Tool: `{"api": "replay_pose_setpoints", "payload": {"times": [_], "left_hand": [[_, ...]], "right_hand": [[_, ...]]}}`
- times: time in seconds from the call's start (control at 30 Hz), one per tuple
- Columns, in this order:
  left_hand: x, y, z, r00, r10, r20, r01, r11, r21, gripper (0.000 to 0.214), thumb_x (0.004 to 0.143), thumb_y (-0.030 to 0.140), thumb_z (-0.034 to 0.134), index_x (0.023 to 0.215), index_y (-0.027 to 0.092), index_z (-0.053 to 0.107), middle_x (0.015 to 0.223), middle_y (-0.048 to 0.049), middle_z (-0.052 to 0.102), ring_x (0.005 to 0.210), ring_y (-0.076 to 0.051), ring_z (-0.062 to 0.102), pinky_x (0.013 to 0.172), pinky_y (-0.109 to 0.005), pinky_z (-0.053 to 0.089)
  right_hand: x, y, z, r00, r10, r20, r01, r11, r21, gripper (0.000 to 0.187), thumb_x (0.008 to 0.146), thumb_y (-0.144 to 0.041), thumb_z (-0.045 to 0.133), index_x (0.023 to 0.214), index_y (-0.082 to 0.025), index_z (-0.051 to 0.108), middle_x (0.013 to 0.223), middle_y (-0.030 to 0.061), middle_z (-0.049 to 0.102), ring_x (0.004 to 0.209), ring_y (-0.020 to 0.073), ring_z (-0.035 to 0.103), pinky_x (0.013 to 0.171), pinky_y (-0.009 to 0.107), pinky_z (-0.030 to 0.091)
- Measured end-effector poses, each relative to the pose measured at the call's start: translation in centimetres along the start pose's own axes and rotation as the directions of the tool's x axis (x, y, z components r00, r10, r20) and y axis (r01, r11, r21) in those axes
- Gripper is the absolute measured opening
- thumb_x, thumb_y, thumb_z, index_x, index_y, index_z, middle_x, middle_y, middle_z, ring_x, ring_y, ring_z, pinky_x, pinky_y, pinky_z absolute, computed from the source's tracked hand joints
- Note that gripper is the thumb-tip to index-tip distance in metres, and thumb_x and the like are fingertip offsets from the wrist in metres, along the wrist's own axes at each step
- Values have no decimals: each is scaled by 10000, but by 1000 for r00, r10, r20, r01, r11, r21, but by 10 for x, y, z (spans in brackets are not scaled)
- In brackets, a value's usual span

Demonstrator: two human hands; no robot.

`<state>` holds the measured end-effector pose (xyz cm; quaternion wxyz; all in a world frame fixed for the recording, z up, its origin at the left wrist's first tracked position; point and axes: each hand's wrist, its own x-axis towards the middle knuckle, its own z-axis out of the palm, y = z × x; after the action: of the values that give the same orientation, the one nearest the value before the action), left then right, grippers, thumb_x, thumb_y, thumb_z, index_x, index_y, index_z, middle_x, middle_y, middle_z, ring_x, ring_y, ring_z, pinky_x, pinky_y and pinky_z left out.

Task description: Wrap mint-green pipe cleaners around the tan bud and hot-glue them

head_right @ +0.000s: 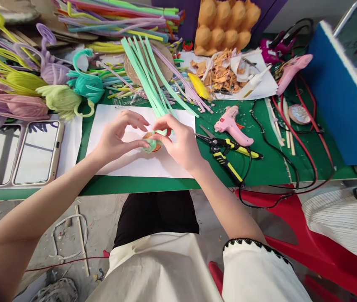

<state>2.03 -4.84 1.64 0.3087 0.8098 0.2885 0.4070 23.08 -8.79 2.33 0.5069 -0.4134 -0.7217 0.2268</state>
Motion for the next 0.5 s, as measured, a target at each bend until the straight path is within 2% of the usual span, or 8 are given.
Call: {"api": "replay_pose_setpoints", "payload": {"times": [0.07,0.13,0.23,0.33,0.4,0.5], "left_hand": [[-1,2,-1,987,-157,32,157,988,-5,586,749,697,814,1070,234,654,1151,-75,708,1067,-225,648,868,-372,527],[-1,2,-3,952,-298,70,297,955,21,685,692,730,830,1105,221,630,1192,-97,698,1063,-243,648,830,-366,524],[-2,5,-5,899,-415,138,410,910,65,757,647,745,842,1148,216,636,1123,-107,726,1045,-276,648,814,-386,511],[-3,11,-6,876,-431,218,422,902,87,764,681,727,830,1210,213,631,1073,-101,752,1028,-282,662,839,-404,499],[-4,16,-5,873,-410,262,398,912,100,751,704,727,812,1225,218,631,1101,-102,745,1024,-276,668,842,-399,499],[-7,21,-1,882,-384,272,363,923,126,772,702,724,817,1251,218,620,1119,-105,727,1049,-271,657,865,-390,505]], "right_hand": [[-3,-2,-1,1000,5,-7,-5,1000,-4,47,923,-250,704,921,-251,657,888,-12,700,811,145,670,739,303,578],[-5,-5,-3,1000,2,-1,-2,1000,-13,50,921,-230,701,914,-254,658,883,-11,712,796,146,672,714,299,570],[-8,-10,-6,1000,8,28,-5,997,-78,56,916,-228,708,897,-250,659,867,-9,723,765,144,663,675,285,555],[-16,-14,-9,998,-11,56,19,990,-142,56,921,-222,705,894,-248,664,846,-9,736,720,138,650,644,273,543],[-22,-17,-10,996,-47,73,58,986,-158,66,928,-201,694,899,-253,665,844,-7,748,727,148,667,660,283,555],[-31,-19,-11,991,-107,79,120,977,-175,128,927,-136,672,914,-262,660,852,-9,760,766,163,699,715,300,581]]}}
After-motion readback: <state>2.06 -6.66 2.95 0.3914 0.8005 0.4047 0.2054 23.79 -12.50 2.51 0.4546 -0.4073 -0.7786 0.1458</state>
